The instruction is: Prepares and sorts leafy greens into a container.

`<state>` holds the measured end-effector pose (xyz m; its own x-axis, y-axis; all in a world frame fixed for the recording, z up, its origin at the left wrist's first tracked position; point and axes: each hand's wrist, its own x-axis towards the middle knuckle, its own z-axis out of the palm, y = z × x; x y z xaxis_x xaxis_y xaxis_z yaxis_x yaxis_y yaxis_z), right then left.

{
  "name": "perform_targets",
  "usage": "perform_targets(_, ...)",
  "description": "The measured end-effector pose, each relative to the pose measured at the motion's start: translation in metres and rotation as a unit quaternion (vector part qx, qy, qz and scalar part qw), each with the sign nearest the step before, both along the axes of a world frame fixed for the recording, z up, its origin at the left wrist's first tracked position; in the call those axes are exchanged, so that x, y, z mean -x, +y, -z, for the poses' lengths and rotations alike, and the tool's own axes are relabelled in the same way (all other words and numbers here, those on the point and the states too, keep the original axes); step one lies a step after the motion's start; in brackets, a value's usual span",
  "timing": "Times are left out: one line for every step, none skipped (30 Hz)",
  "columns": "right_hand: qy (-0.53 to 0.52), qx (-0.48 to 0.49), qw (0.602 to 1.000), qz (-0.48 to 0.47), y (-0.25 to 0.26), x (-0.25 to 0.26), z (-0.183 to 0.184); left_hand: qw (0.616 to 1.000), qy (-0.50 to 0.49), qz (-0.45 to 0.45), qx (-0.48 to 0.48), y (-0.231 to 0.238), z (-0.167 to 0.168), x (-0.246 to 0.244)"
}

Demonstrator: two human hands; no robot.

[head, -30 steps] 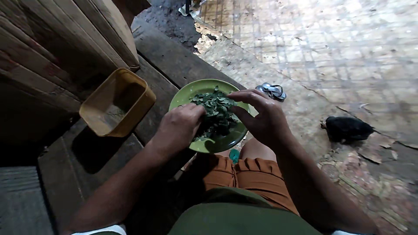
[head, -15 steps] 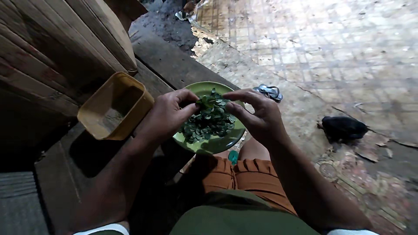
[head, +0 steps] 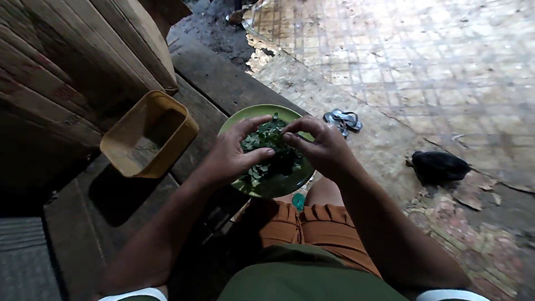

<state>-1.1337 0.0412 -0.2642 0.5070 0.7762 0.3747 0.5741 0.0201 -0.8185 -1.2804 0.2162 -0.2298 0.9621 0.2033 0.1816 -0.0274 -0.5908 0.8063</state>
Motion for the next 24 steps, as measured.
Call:
perform_targets(0.001,-0.001,1.000,-0.001,0.001,0.000,0.000,1.000,-0.015,0.007,0.015,-0.004,0.003,-0.002)
perform_targets(-0.001,-0.002,1.000,0.000,0.001,0.001,0.000,0.999,-0.031,0.008,0.026,-0.008,0.006,-0.005)
perform_targets(-0.003,-0.003,1.000,0.001,0.002,0.001,0.000,0.998,-0.044,0.002,0.034,-0.012,0.008,-0.008)
perform_targets(-0.004,0.000,1.000,0.005,0.002,0.002,0.000,0.998,-0.056,-0.006,0.041,-0.015,0.011,-0.010)
perform_targets(-0.006,0.005,1.000,0.010,0.002,0.003,0.000,0.997,-0.071,-0.011,0.042,-0.016,0.014,-0.012)
perform_targets(-0.007,0.006,1.000,0.012,0.002,0.003,0.001,0.995,-0.086,-0.016,0.040,-0.017,0.018,-0.014)
perform_targets(-0.007,0.007,1.000,0.011,0.002,0.002,0.002,0.995,-0.094,-0.022,0.039,-0.018,0.019,-0.015)
perform_targets(-0.007,0.008,1.000,0.010,0.001,0.002,0.003,0.994,-0.095,-0.029,0.039,-0.018,0.019,-0.015)
perform_targets(-0.007,0.009,1.000,0.009,0.001,0.001,0.003,0.994,-0.093,-0.034,0.043,-0.019,0.019,-0.014)
perform_targets(-0.009,0.013,1.000,0.008,0.001,0.001,0.003,0.994,-0.089,-0.038,0.050,-0.019,0.019,-0.014)
perform_targets(-0.009,0.018,1.000,0.007,0.000,0.001,0.002,0.994,-0.082,-0.039,0.060,-0.018,0.018,-0.013)
perform_targets(-0.008,0.024,1.000,0.007,-0.001,0.001,0.001,0.994,-0.072,-0.039,0.073,-0.018,0.017,-0.012)
perform_targets(-0.006,0.030,1.000,0.007,-0.002,0.000,0.001,0.993,-0.062,-0.039,0.089,-0.017,0.015,-0.011)
perform_targets(-0.005,0.031,0.999,0.005,-0.003,-0.001,0.000,0.992,-0.050,-0.042,0.107,-0.017,0.012,-0.009)
perform_targets(-0.001,0.032,0.999,0.004,-0.004,-0.002,0.001,0.991,-0.041,-0.045,0.121,-0.016,0.010,-0.008)
perform_targets(-0.001,0.033,0.999,0.005,-0.005,-0.004,0.002,0.990,-0.039,-0.049,0.130,-0.016,0.008,-0.006)
perform_targets(-0.002,0.032,0.999,0.009,-0.006,-0.006,0.002,0.988,-0.036,-0.053,0.138,-0.015,0.007,-0.005)
perform_targets(-0.001,0.032,0.999,0.013,-0.007,-0.007,0.003,0.988,-0.032,-0.059,0.142,-0.014,0.005,-0.004)
perform_targets(0.001,0.032,0.999,0.017,-0.008,-0.009,0.003,0.987,-0.032,-0.066,0.144,-0.014,0.004,-0.004)
perform_targets(0.001,0.033,0.999,0.022,-0.009,-0.009,0.003,0.987,-0.030,-0.073,0.142,-0.013,0.004,-0.003)
perform_targets(0.002,0.033,0.999,0.027,-0.010,-0.010,0.002,0.988,-0.030,-0.076,0.133,-0.012,0.004,-0.002)
perform_targets(0.001,0.037,0.999,0.031,-0.011,-0.010,0.000,0.991,-0.031,-0.075,0.105,-0.010,0.004,-0.001)
perform_targets(-0.002,0.040,0.999,0.034,-0.011,-0.010,0.000,0.996,-0.030,-0.069,0.057,-0.008,0.005,0.000)
perform_targets(-0.008,0.043,0.998,0.035,-0.011,-0.011,0.001,0.998,-0.029,-0.055,0.002,-0.007,0.006,0.001)
